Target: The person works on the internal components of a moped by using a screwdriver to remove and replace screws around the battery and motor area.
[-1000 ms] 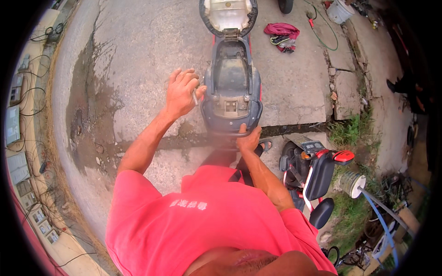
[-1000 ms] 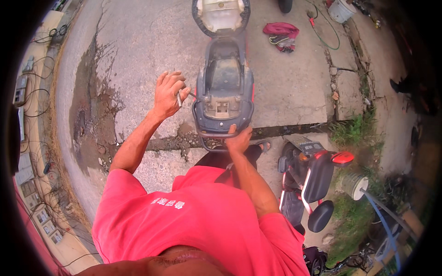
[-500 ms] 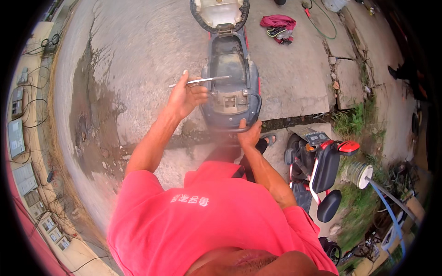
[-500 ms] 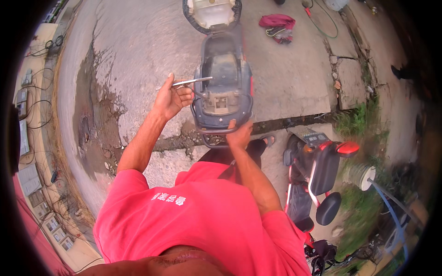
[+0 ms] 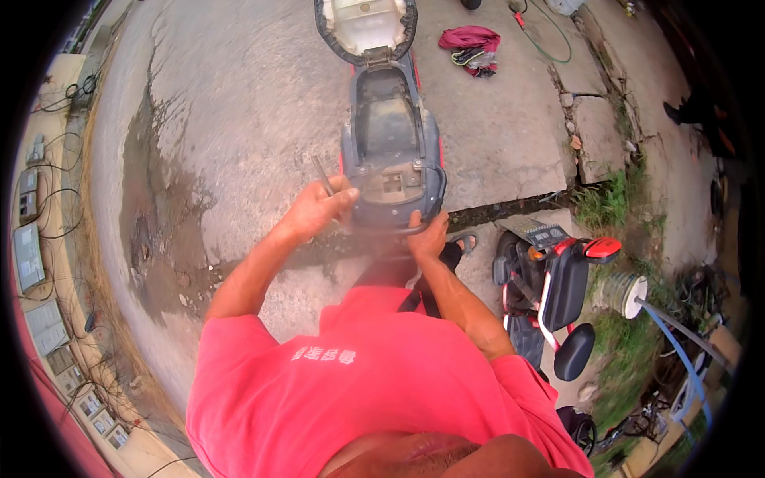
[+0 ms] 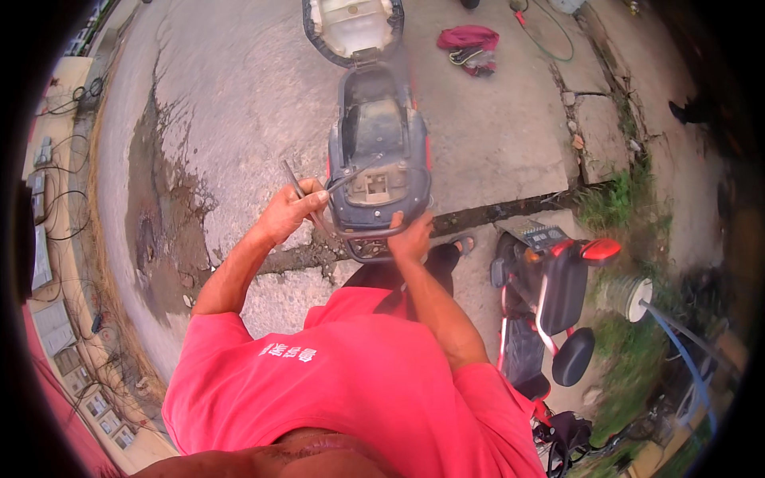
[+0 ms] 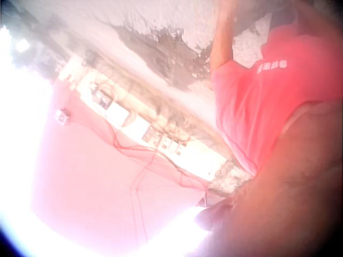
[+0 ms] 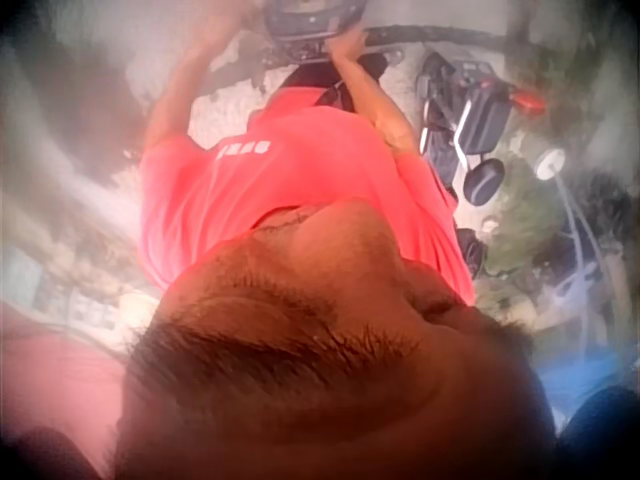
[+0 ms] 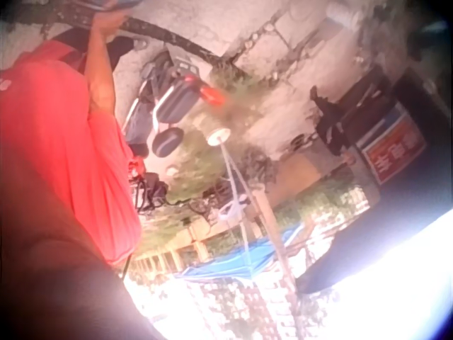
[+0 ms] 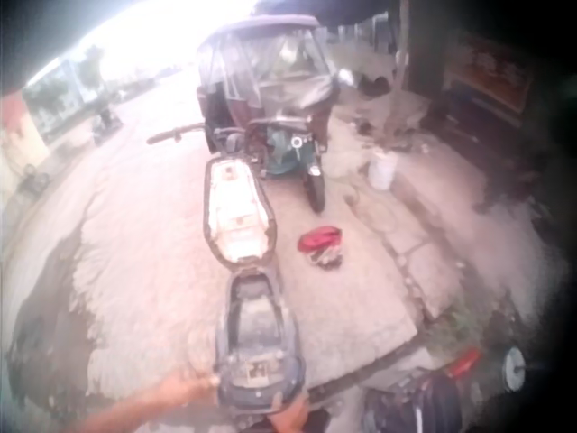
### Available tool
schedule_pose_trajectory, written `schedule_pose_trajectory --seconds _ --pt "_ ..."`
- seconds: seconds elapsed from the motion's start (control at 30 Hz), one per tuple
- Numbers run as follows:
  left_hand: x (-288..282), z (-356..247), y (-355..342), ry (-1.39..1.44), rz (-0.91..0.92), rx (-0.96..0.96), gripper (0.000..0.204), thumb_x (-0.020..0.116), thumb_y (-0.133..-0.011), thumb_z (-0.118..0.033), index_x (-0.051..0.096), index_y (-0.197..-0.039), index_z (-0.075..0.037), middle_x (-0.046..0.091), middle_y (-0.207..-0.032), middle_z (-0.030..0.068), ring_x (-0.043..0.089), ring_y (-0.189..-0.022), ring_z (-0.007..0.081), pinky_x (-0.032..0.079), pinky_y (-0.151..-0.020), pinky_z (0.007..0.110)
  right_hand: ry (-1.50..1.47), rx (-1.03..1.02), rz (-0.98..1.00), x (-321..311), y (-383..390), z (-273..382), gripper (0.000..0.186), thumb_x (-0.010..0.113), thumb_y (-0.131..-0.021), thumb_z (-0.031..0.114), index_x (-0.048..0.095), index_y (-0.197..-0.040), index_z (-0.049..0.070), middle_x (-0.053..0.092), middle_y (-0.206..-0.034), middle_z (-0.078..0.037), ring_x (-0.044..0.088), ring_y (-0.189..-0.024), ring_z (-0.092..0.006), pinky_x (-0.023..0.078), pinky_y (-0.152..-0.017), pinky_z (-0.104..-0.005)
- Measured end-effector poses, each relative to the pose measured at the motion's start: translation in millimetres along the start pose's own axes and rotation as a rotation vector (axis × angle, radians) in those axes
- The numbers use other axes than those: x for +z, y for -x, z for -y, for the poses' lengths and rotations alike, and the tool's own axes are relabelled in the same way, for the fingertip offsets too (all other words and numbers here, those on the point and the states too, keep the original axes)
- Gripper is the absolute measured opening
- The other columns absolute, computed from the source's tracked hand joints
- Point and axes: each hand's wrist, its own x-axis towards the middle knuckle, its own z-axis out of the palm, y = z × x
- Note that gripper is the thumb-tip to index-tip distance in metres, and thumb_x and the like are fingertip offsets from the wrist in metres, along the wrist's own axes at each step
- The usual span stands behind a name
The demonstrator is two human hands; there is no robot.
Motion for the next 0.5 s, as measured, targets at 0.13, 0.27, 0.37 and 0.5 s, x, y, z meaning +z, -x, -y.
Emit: schedule_pose_trajectory --seconds 0.13,0.27,0.37,0.5 --pt "5.6 -6.8 -2.3 -0.169 -0.013 0.027 0.026 0.061 -0.102 -0.025 0.068 -0.104 -0.001 0.061 -0.082 0.0011 0.060 -0.075 0.0109 0.050 -0.069 0.031 -0.007 -0.011 0.029 -4.3 0.0 3.4 0.069 0.071 -0.089 0.042 0.043 -0.129 -0.007 0.056 -0.122 -0.038 0.061 -0.110 -0.0558 0.050 -0.096 -0.0587" --pt "12.9 -17.9 -3.9 -0.334 -0.041 0.023 0.024 0.059 -0.099 -0.020 0.072 -0.106 0.000 0.062 -0.075 0.0032 0.060 -0.070 0.0122 0.050 -0.066 0.032 -0.026 -0.041 0.005 -2.6 2.1 1.6 0.068 0.071 -0.089 0.041 0.043 -0.129 -0.007 0.056 -0.122 -0.037 0.061 -0.108 -0.0556 0.051 -0.094 -0.0591" --pt "15.1 -18.0 -6.8 -0.436 -0.041 0.043 0.024 0.058 -0.096 -0.017 0.073 -0.106 -0.002 0.061 -0.070 0.0052 0.060 -0.067 0.0144 0.049 -0.064 0.034 -0.025 -0.050 0.000 -2.8 -0.8 2.1 0.067 0.070 -0.090 0.040 0.044 -0.128 -0.007 0.057 -0.121 -0.037 0.062 -0.107 -0.0557 0.051 -0.093 -0.0595" --pt "22.8 -22.0 -11.8 -0.511 -0.028 0.018 0.026 0.057 -0.094 -0.018 0.075 -0.106 -0.004 0.061 -0.069 0.0078 0.061 -0.066 0.0181 0.050 -0.064 0.037 -0.025 -0.047 -0.004 -3.8 1.7 3.5 0.066 0.070 -0.090 0.040 0.044 -0.127 -0.008 0.057 -0.120 -0.038 0.062 -0.106 -0.0558 0.051 -0.093 -0.0592"
